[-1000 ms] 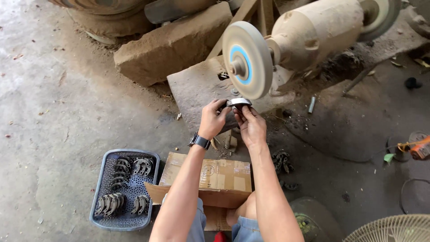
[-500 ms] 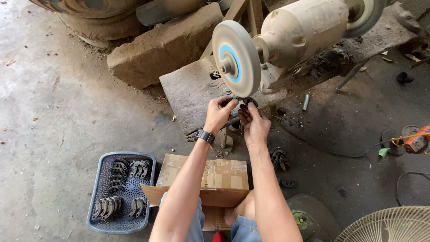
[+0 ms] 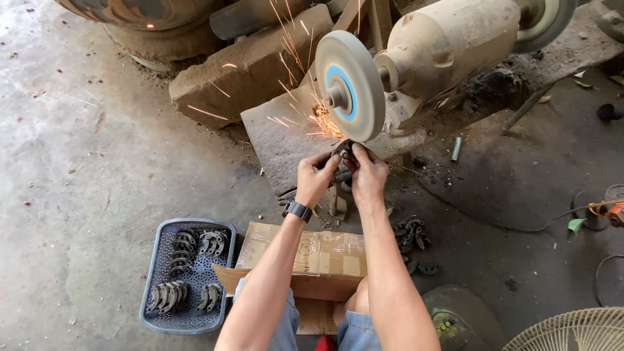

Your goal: The person sits on a low stool and repeatedly grinds small metal parts against a rotating bench grinder wheel. They pick up parts from a plastic basket, hold them against the spinning wheel to create sparks, and then place the finished parts back into the basket.

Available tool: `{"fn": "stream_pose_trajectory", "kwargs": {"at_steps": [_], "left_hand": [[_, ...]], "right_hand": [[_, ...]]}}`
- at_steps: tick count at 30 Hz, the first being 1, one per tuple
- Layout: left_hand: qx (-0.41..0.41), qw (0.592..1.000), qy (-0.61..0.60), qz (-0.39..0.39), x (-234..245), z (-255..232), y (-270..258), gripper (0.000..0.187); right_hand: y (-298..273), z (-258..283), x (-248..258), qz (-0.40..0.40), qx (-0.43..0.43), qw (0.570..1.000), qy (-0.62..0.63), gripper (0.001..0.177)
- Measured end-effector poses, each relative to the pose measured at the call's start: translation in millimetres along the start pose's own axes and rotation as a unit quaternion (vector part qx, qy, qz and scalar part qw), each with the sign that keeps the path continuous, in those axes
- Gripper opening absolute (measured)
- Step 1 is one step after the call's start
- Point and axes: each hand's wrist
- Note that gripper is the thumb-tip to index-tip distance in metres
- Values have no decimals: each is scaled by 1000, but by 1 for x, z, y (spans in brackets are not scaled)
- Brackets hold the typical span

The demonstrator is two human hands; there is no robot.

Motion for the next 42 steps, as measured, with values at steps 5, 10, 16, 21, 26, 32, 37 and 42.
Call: {"fn": "stream_pose_trajectory", "kwargs": {"at_steps": [5,10,16,21,26,32,37,42], "left_hand": [[-18,1000,2,16,5,8,-8,22],[-30,999,8,15,15,2,-13,22],[-242,926,273,-94,17,-2,-11,17],[-316,895,308,-63,7,-14,-3,26],[-311,894,322,-36,-1,-29,2,26],[-311,888,337,-31,-5,-26,12,28],[-320,888,331,-29,-5,-22,17,31],[-309,897,313,-30,8,-19,13,31]], "right_hand": [[4,-5,-4,22,4,1000,-20,14],[11,-12,-1,42,-16,997,-63,13],[2,5,7,72,-158,985,9,21],[14,0,27,-11,-186,972,140,21],[34,-15,47,-35,-186,968,164,19],[42,-19,48,-48,-183,965,182,19],[42,-18,44,-52,-169,965,193,19],[28,-15,22,-72,-151,974,151,22]]}}
Point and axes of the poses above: each hand's wrist, its own y-axis towards the middle knuckle, its own x-axis out of the back of the hand, z = x × y, and after that the axes turned 5 degrees about y, right-handed
